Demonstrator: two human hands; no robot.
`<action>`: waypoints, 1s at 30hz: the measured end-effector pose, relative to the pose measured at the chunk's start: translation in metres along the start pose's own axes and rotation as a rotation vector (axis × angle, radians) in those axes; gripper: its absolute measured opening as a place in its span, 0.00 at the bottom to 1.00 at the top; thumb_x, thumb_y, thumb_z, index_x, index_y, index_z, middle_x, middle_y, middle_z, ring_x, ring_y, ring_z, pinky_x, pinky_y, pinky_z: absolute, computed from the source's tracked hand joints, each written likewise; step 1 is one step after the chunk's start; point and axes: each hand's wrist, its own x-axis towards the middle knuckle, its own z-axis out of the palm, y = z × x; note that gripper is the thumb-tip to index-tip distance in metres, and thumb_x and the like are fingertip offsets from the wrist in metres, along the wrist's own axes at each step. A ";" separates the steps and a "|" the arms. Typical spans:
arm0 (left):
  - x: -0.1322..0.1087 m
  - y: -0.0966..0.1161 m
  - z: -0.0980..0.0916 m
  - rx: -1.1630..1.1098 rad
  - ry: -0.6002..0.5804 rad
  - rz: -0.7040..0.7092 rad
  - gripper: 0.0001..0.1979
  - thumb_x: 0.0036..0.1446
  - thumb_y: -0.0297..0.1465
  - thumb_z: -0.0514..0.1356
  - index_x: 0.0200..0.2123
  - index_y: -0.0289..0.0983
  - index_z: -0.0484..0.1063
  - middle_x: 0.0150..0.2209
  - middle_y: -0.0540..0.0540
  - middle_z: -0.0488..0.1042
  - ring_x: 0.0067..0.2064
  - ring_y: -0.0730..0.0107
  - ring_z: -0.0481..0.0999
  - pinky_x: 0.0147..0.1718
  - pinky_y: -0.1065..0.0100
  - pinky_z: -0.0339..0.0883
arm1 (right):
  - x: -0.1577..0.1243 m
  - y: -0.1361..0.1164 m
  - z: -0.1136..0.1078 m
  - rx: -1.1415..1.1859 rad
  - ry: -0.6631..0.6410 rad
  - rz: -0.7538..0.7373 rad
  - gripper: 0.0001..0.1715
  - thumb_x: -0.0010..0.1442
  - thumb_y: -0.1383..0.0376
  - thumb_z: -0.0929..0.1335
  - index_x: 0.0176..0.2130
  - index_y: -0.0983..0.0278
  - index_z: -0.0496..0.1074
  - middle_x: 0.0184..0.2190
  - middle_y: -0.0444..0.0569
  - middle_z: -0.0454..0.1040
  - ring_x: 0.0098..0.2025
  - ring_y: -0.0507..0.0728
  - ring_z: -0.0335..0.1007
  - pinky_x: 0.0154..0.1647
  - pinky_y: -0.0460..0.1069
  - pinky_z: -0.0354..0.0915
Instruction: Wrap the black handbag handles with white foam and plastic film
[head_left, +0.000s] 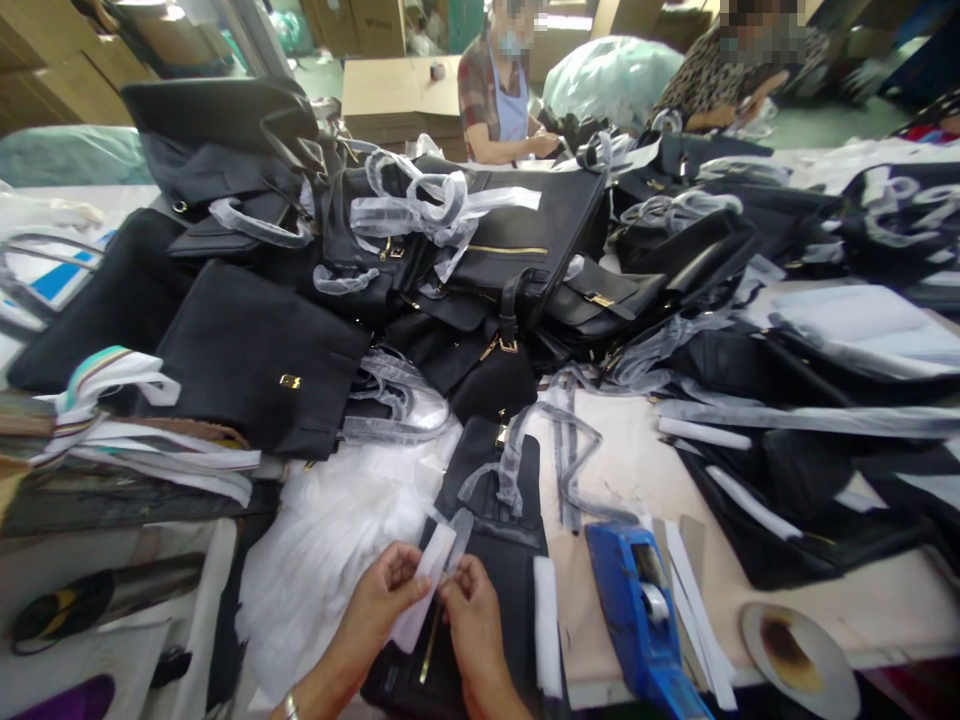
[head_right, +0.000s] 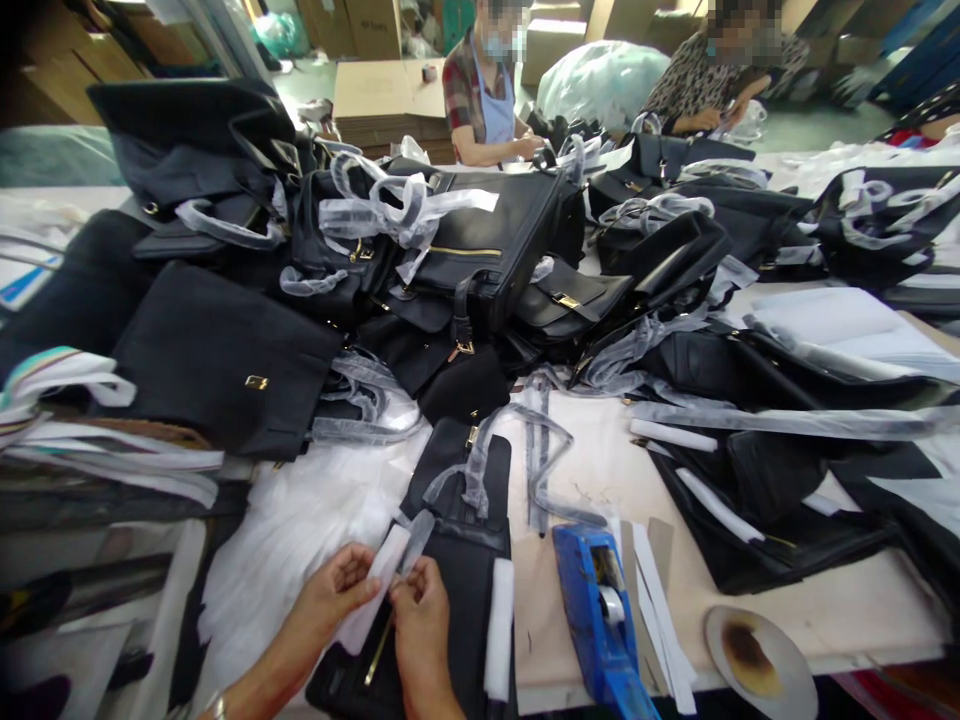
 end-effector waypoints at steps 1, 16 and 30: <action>0.001 -0.003 0.000 0.017 0.005 -0.001 0.16 0.47 0.39 0.69 0.34 0.37 0.70 0.32 0.48 0.77 0.38 0.63 0.76 0.39 0.66 0.67 | 0.000 0.002 0.000 0.008 -0.009 0.004 0.10 0.50 0.62 0.70 0.34 0.63 0.70 0.26 0.43 0.74 0.26 0.52 0.64 0.24 0.44 0.54; 0.014 -0.026 0.006 0.258 0.116 0.058 0.17 0.47 0.42 0.67 0.35 0.36 0.72 0.37 0.43 0.78 0.43 0.54 0.77 0.44 0.60 0.68 | 0.007 0.016 -0.010 -0.104 -0.057 -0.010 0.09 0.52 0.64 0.69 0.36 0.63 0.71 0.29 0.42 0.75 0.26 0.51 0.65 0.28 0.45 0.59; 0.024 -0.003 0.007 -0.025 -0.174 -0.297 0.27 0.43 0.50 0.70 0.35 0.32 0.78 0.31 0.41 0.80 0.31 0.58 0.78 0.33 0.63 0.70 | 0.015 0.029 -0.015 -0.029 -0.088 0.031 0.12 0.44 0.67 0.67 0.34 0.64 0.70 0.25 0.41 0.71 0.22 0.49 0.60 0.22 0.43 0.55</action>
